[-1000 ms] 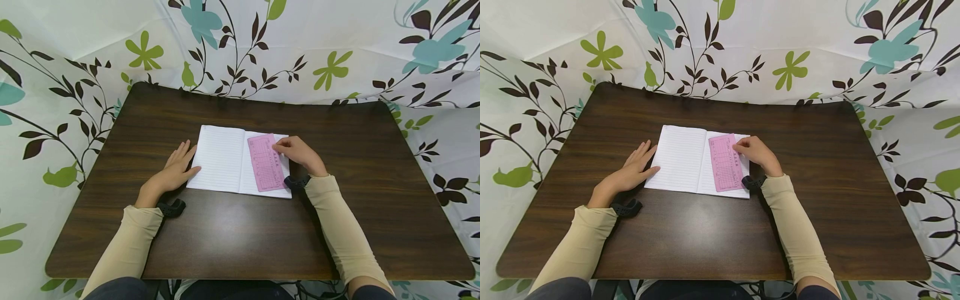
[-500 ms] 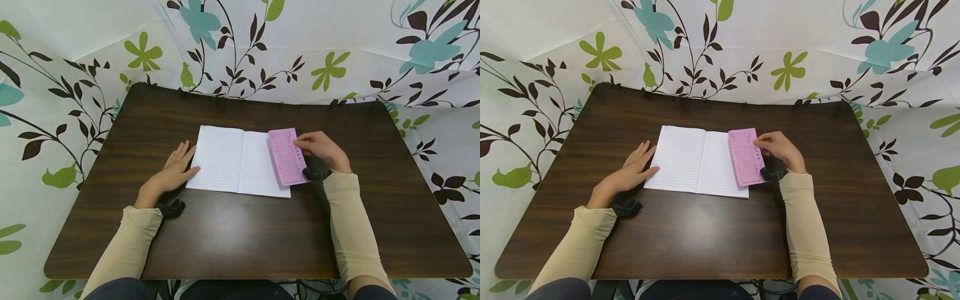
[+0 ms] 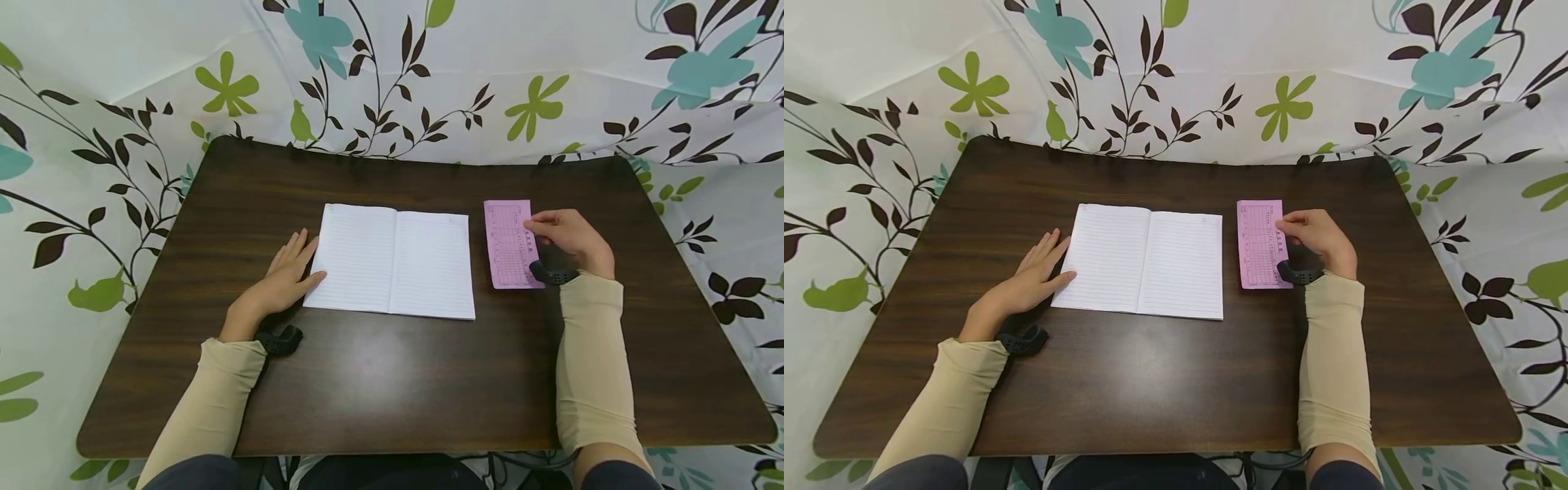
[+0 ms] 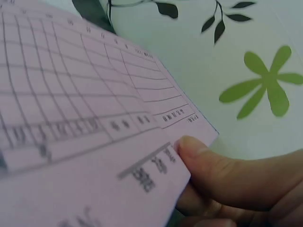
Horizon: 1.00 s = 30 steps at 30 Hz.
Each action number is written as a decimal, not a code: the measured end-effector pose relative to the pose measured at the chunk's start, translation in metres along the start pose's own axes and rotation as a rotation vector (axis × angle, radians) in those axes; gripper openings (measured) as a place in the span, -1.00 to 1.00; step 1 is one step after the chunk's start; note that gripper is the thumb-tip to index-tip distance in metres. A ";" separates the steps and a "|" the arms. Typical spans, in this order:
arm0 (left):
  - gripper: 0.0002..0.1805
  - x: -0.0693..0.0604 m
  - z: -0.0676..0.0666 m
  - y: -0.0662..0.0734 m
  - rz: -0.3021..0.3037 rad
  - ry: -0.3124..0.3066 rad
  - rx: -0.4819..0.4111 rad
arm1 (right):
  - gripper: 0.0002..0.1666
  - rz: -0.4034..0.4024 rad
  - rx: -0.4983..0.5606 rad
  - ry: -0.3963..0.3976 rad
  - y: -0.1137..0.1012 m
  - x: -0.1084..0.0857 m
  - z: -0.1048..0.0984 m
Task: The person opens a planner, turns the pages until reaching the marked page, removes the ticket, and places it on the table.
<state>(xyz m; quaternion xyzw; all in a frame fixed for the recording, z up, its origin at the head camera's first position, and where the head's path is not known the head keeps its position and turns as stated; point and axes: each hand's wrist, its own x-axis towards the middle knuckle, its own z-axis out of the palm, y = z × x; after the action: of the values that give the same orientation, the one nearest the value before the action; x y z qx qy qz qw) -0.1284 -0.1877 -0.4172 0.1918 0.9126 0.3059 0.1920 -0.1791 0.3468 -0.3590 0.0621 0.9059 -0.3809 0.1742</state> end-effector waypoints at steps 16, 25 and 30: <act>-0.14 -0.003 -0.001 -0.001 0.006 0.032 -0.010 | -0.31 0.132 -0.101 -0.009 0.009 -0.001 -0.009; -0.13 -0.002 0.001 0.003 0.002 0.069 -0.083 | -0.37 0.176 -0.291 0.004 0.005 -0.005 -0.012; -0.17 -0.001 0.002 0.014 -0.063 0.078 -0.162 | -0.33 0.213 -0.326 0.006 0.004 -0.011 -0.014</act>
<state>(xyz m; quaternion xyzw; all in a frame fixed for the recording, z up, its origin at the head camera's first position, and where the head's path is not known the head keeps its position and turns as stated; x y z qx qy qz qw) -0.1235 -0.1765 -0.4094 0.1346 0.8971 0.3798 0.1811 -0.1717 0.3593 -0.3484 0.1295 0.9445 -0.2082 0.2186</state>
